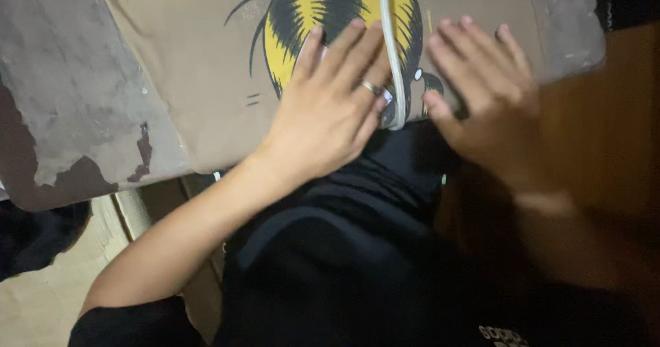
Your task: The person irons a beige t-shirt with a graphic print on an ironing board. They use a handheld iron to smooth the fabric, moving it back and forth across the shirt while holding it flat with their other hand.
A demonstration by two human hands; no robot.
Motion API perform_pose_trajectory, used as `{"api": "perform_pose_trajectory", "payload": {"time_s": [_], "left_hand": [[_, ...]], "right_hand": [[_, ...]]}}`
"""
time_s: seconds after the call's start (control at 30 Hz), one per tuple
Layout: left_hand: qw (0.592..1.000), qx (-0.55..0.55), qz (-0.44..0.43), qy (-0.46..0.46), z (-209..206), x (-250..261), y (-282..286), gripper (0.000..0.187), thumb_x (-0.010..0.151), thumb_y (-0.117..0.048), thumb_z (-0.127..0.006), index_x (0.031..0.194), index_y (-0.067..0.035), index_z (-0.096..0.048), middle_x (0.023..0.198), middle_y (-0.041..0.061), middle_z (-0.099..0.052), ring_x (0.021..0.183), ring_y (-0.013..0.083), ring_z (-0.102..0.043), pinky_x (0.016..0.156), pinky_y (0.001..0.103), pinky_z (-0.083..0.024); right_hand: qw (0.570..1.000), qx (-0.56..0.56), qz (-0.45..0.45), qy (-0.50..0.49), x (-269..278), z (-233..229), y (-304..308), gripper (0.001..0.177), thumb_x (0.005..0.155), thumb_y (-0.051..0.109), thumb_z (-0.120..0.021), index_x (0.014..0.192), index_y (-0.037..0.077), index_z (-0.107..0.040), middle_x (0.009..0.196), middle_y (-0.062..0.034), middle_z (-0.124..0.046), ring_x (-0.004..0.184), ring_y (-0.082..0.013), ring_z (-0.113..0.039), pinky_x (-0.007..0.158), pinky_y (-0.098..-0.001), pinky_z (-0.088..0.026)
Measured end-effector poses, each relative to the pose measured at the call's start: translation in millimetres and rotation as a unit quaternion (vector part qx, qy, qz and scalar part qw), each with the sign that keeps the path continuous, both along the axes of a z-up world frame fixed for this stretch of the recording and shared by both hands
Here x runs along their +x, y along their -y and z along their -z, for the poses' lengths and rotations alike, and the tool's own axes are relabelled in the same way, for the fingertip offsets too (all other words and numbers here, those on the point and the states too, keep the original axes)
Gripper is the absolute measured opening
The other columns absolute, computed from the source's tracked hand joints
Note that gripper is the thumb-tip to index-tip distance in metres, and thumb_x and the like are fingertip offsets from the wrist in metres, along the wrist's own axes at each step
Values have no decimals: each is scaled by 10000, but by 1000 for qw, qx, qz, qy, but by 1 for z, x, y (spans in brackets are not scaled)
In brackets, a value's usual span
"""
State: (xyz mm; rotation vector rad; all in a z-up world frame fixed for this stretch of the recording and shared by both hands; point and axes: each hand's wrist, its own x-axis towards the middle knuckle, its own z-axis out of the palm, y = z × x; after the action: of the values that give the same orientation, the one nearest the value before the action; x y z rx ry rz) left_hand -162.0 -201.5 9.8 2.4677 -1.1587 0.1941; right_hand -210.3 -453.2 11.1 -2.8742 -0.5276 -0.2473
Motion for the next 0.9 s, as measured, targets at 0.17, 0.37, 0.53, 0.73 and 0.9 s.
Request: {"api": "perform_pose_trajectory", "payload": {"time_s": [0.17,0.37,0.53,0.73,0.9], "left_hand": [[995,-84,-61,-5,-11,50,-27,273,1064,-158,-643,1293,-14,-609,1336,158,-592,1224,331,-578,1078,469,-477],[985,-118,-114,53,-5,120,-40,210,967,-97,-648,1145,2,-595,1198,163,-579,1138,367,-571,915,486,-477],[975,-93,-156,125,13,196,-42,292,897,-169,-674,1122,14,-636,1163,179,-608,1104,384,-574,878,507,-481],[975,-65,-179,111,39,241,-44,260,928,-235,-643,1032,-1,-690,1125,174,-643,1105,376,-578,959,542,-433],[981,-52,-180,54,37,238,-47,337,984,-245,-605,1213,-1,-649,1254,182,-617,1234,389,-520,1083,564,-364]], "right_hand": [[967,243,-62,54,44,-21,-7,483,1064,133,-605,1491,-61,-491,1481,-269,-565,1427,-368,-561,1251,-474,-446],[945,316,-79,37,140,-42,-63,378,1131,156,-734,1372,-60,-537,1283,-205,-650,1208,-289,-652,1074,-413,-524],[910,411,-38,-39,187,-54,-96,359,984,107,-714,1269,-37,-548,1171,-112,-669,1093,-186,-656,981,-329,-533],[880,469,-53,-57,209,-47,-104,272,1027,-59,-618,1290,-60,-548,1223,-105,-644,1116,-168,-648,1014,-287,-541],[913,402,-23,-63,201,-50,-94,413,982,-61,-563,1390,-78,-500,1169,-130,-669,999,-163,-696,864,-262,-598]]}}
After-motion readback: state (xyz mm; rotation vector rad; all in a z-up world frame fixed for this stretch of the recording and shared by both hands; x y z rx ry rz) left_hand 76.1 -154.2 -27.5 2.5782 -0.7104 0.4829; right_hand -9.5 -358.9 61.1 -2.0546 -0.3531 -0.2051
